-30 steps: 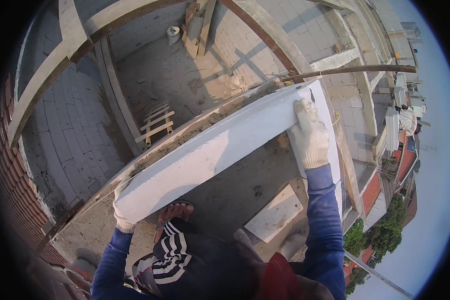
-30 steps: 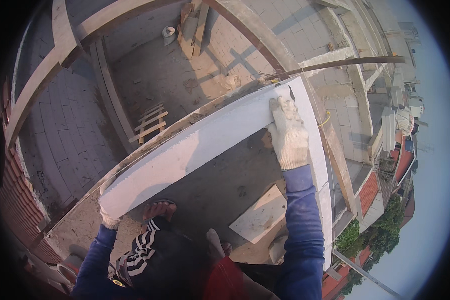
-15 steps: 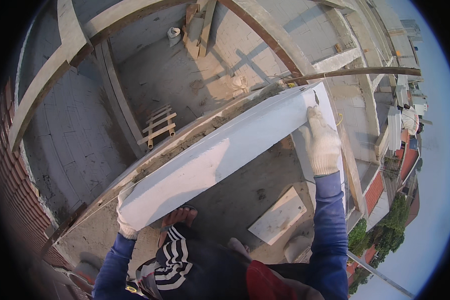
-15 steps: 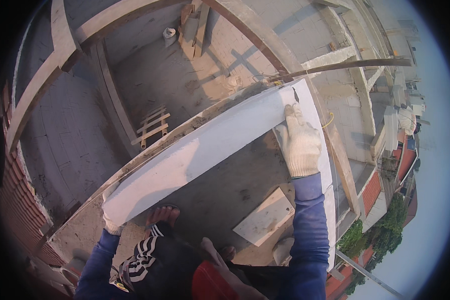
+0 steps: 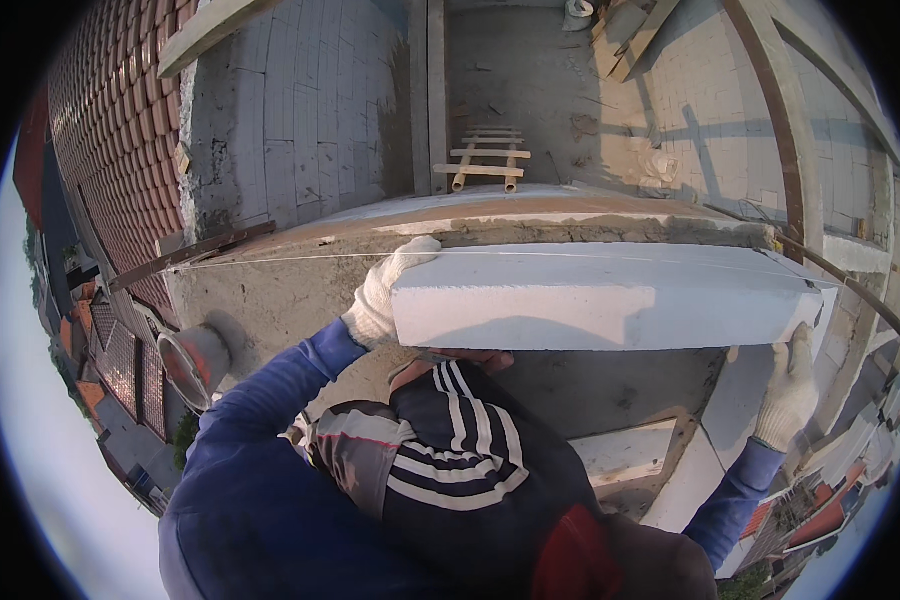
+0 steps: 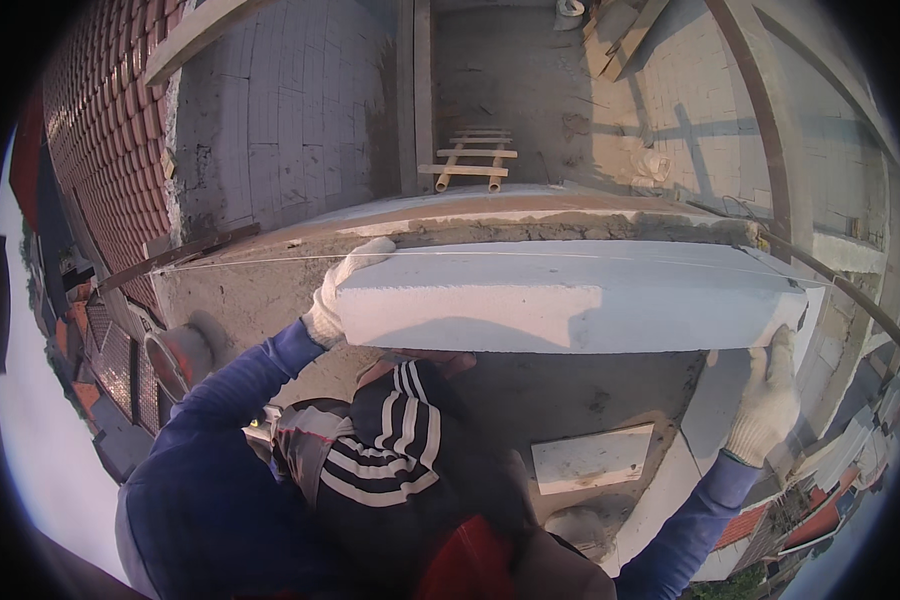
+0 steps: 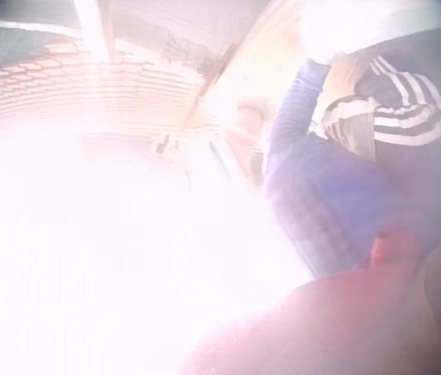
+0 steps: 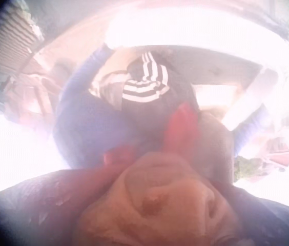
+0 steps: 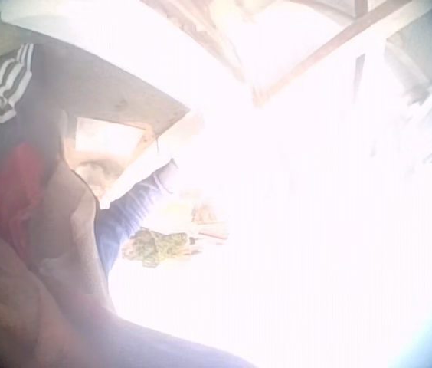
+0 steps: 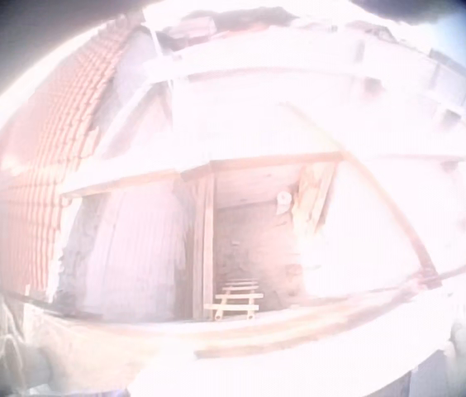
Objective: The person scoops mortar from a bucket with a trowel, spreads it on a concrete ledge, places a white concrete block, and taps it into position with a hammer. The person repeats this process for additional blocks along the ledge.
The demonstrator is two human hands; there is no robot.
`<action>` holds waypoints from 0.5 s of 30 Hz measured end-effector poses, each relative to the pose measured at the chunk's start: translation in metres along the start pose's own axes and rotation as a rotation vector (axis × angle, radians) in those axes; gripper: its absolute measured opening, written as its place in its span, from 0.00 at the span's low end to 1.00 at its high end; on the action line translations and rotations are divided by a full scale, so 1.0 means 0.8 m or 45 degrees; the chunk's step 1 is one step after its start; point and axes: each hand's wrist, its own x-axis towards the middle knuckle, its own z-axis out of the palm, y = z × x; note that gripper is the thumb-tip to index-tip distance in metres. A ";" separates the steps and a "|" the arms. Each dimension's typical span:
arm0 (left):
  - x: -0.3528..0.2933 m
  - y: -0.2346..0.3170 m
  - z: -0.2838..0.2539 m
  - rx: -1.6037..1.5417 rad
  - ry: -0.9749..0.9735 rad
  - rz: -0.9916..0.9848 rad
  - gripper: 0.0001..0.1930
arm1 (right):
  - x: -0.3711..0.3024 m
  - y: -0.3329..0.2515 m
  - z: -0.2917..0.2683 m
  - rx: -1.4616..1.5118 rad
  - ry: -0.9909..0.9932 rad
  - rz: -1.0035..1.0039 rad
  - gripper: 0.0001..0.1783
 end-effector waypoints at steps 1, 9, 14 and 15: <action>0.007 0.008 -0.003 0.006 -0.089 -0.078 0.35 | -0.003 -0.003 0.001 0.020 -0.029 0.042 0.28; -0.016 0.013 -0.002 0.603 0.126 -0.101 0.48 | -0.001 -0.002 -0.009 0.005 -0.156 0.155 0.30; -0.010 0.005 0.002 0.504 0.063 -0.029 0.46 | 0.004 -0.037 -0.037 -0.014 -0.324 0.295 0.31; -0.006 0.006 -0.002 0.440 0.039 -0.015 0.45 | 0.003 -0.030 -0.029 0.014 -0.275 0.232 0.31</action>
